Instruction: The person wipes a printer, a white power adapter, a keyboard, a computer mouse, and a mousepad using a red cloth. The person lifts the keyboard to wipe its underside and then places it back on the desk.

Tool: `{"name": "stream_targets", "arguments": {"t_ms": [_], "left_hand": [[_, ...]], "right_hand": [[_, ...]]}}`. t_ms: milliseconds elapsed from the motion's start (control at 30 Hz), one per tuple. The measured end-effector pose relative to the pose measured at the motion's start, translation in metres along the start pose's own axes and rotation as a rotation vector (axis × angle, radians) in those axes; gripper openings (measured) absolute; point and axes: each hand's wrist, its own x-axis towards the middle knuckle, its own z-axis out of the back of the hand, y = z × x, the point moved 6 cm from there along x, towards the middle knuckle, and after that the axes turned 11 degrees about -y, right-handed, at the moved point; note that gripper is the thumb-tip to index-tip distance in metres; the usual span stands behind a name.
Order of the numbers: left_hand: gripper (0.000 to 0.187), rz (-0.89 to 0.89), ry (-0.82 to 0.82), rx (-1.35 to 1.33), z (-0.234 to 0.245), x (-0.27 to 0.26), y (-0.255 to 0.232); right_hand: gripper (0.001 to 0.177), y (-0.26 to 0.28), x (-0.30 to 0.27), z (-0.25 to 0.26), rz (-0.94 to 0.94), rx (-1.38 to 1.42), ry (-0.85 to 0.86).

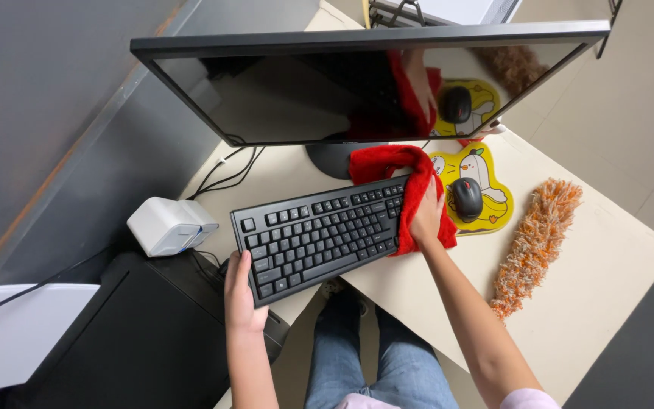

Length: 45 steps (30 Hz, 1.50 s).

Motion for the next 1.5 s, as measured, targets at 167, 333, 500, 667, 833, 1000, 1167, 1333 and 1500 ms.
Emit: {"name": "stream_targets", "arguments": {"t_ms": [167, 333, 500, 667, 833, 1000, 1167, 1333, 1500], "left_hand": [[0.014, -0.038, -0.007, 0.044, -0.007, 0.001, -0.020], [0.016, -0.108, 0.046, 0.085, 0.005, 0.012, -0.020], [0.016, -0.081, 0.016, 0.125, 0.010, 0.028, -0.020], [0.029, -0.134, 0.018, 0.323, 0.073, 0.109, 0.011], [0.059, -0.185, -0.119, 0.777, 0.088, 0.157, 0.022], [0.075, -0.053, -0.164, 1.214, 0.104, 0.208, 0.065], [0.075, -0.088, -0.218, 1.285, 0.097, 0.229, 0.085], [0.073, -0.231, -0.321, 1.423, 0.103, 0.230, 0.094], [0.091, -0.247, -0.483, 1.565, 0.086, 0.224, 0.108]], "right_hand": [[0.074, -0.001, -0.031, -0.025, -0.037, -0.099, -0.033], [0.069, 0.076, -0.084, -0.024, 0.036, -0.082, -0.110], [0.059, 0.191, -0.133, -0.007, 0.297, -0.072, 0.110], [0.059, 0.241, -0.166, 0.006, 0.486, 0.421, 0.233], [0.046, 0.143, -0.203, -0.040, -0.293, 1.071, 0.792], [0.056, 0.080, -0.182, 0.025, -0.314, 1.155, 0.462], [0.055, -0.013, -0.206, 0.049, -0.358, 1.279, 0.247], [0.050, 0.002, -0.189, 0.111, -0.479, 1.483, 0.166], [0.055, -0.014, -0.170, 0.145, -0.717, 1.520, 0.233]]}}
